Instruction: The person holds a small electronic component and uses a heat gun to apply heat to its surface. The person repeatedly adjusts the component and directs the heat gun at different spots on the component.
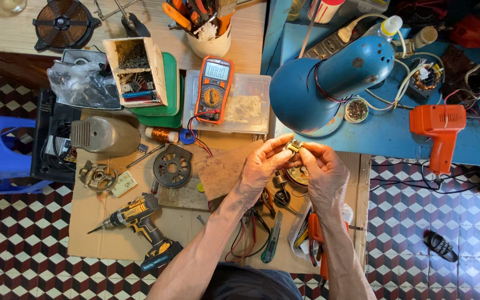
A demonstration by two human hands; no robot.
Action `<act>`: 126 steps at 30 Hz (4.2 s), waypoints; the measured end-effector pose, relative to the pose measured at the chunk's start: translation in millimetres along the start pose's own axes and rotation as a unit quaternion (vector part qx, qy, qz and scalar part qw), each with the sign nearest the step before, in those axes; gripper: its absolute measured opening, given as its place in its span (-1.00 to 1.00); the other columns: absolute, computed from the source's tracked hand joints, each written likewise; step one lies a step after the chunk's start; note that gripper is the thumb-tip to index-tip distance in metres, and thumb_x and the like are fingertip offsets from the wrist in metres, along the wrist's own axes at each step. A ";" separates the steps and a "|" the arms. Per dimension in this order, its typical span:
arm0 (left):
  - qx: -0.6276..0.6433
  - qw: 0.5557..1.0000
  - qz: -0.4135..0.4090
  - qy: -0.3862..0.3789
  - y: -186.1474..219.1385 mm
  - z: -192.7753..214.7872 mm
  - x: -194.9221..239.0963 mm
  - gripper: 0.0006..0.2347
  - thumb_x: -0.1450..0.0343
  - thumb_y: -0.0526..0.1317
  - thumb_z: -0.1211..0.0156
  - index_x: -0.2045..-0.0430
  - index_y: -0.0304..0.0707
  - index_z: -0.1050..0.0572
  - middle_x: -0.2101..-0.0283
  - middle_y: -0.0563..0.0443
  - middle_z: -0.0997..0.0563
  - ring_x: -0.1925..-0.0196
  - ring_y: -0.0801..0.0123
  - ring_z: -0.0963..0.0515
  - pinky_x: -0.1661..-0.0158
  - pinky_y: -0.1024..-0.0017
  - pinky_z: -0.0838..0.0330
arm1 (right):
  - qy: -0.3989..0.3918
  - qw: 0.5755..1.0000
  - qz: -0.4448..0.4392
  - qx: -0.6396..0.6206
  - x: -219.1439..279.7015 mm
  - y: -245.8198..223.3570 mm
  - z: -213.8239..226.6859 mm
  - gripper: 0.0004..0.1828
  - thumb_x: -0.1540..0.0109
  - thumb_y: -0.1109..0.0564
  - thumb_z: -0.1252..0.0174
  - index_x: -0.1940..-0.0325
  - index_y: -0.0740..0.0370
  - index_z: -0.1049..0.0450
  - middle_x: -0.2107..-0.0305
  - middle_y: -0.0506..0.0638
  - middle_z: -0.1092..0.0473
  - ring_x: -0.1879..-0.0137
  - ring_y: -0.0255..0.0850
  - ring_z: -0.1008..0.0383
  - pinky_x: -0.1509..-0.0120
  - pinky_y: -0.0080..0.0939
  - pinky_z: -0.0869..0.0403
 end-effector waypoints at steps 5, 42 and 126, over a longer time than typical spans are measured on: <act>-0.010 1.000 0.000 0.014 -2.7 1.6 -0.4 -0.60 -0.51 -0.27 -0.16 -0.25 -0.45 -0.34 -0.07 -0.10 -0.58 -0.06 0.40 -0.60 -0.15 0.42 -0.50 | -0.003 0.999 -0.013 -0.034 -0.7 1.4 0.0 -0.81 -0.33 0.30 -0.16 -0.02 0.38 -0.52 0.23 0.05 -0.57 0.21 -0.35 -0.59 0.11 -0.43 -0.57; -0.084 0.996 -0.007 0.013 0.7 -0.1 5.4 -0.65 -0.47 -0.27 -0.26 -0.13 -0.44 -0.48 0.06 -0.12 -0.65 0.02 0.40 -0.64 -0.08 0.48 -0.52 | 0.023 0.998 -0.048 -0.036 3.1 -0.2 2.8 -0.88 -0.32 0.28 -0.16 0.09 0.38 -0.53 0.33 0.08 -0.56 0.28 -0.35 -0.57 0.18 -0.44 -0.56; -0.406 0.891 -0.128 0.157 -28.0 81.1 54.4 -0.90 -0.46 -0.32 -0.23 0.24 -0.38 -0.50 0.05 -0.08 -0.71 0.16 0.50 -0.71 0.19 0.54 -0.61 | 0.108 0.800 -0.288 0.516 181.0 135.7 117.0 -0.10 -0.07 -0.05 -0.36 -0.38 0.32 -0.16 -0.17 0.33 -0.22 -0.20 0.27 -0.37 -0.16 0.22 -0.43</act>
Point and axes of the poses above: each hand's wrist, its own x-axis away from the middle knuckle, its own z-axis out of the back of the hand, y = z × x, the point moved 1 cm from there along -x, towards the middle knuckle
